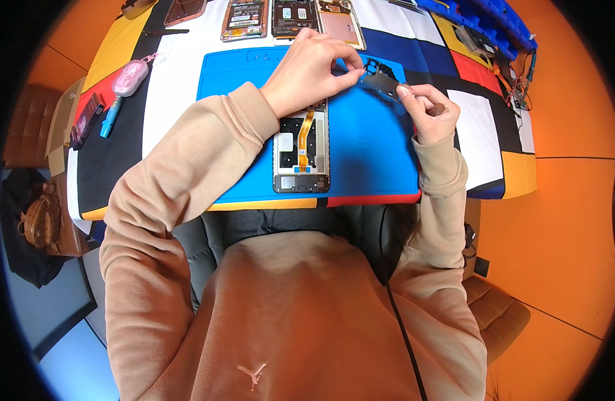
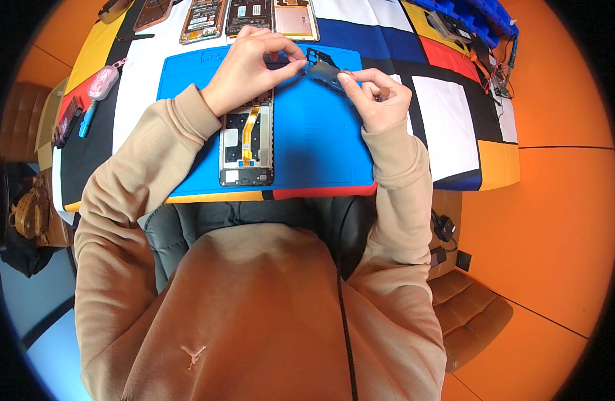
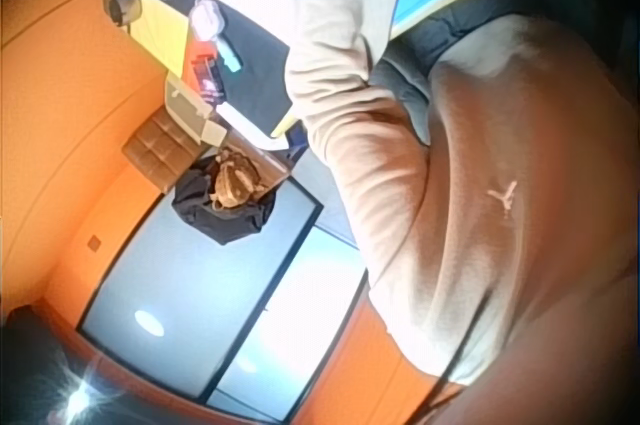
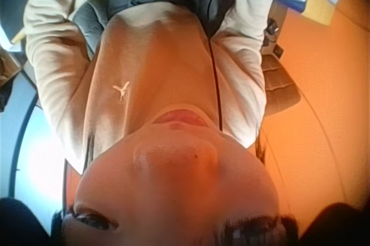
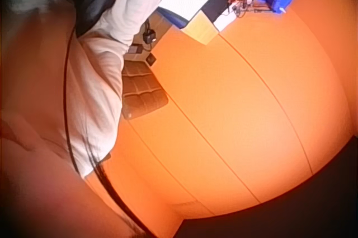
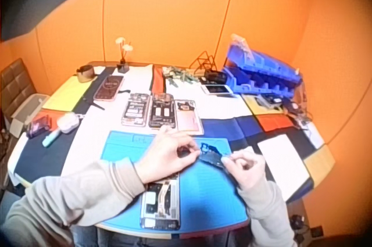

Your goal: The person disassembles a smartphone on a blue mat, removes screws and internal components, then transfers parts to another phone chassis. They use a screwdriver and tweezers to handle small components and reassemble the device.

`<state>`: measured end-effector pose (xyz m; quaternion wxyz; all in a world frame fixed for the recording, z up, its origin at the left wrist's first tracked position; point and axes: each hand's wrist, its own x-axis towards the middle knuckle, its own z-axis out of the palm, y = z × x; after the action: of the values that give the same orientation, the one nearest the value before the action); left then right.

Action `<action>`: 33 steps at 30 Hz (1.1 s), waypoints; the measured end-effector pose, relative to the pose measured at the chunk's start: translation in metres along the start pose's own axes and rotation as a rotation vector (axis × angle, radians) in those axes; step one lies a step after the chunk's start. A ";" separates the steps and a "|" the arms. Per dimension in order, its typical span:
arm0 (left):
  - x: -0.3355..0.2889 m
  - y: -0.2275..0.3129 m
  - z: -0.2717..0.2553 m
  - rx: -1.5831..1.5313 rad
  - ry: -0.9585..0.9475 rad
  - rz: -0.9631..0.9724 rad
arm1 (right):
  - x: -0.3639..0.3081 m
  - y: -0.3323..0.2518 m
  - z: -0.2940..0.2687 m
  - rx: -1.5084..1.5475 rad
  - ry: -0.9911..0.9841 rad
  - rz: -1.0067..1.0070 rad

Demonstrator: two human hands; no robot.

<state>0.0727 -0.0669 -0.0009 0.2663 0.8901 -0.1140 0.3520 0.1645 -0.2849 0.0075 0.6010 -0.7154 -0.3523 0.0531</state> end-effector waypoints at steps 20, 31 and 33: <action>0.003 0.007 -0.002 0.057 0.080 0.022 | -0.011 -0.014 0.015 -0.236 -0.120 -0.297; 0.004 0.006 -0.007 -0.353 -0.160 -0.326 | -0.004 -0.007 0.010 -0.166 0.336 -0.219; 0.006 0.000 -0.008 -0.169 -0.232 -0.088 | -0.002 -0.005 0.008 -0.097 0.367 -0.180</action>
<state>0.0728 -0.0626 0.0077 0.3405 0.9033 -0.1340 0.2239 0.1573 -0.2791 0.0092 0.6223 -0.7069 -0.3014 -0.1489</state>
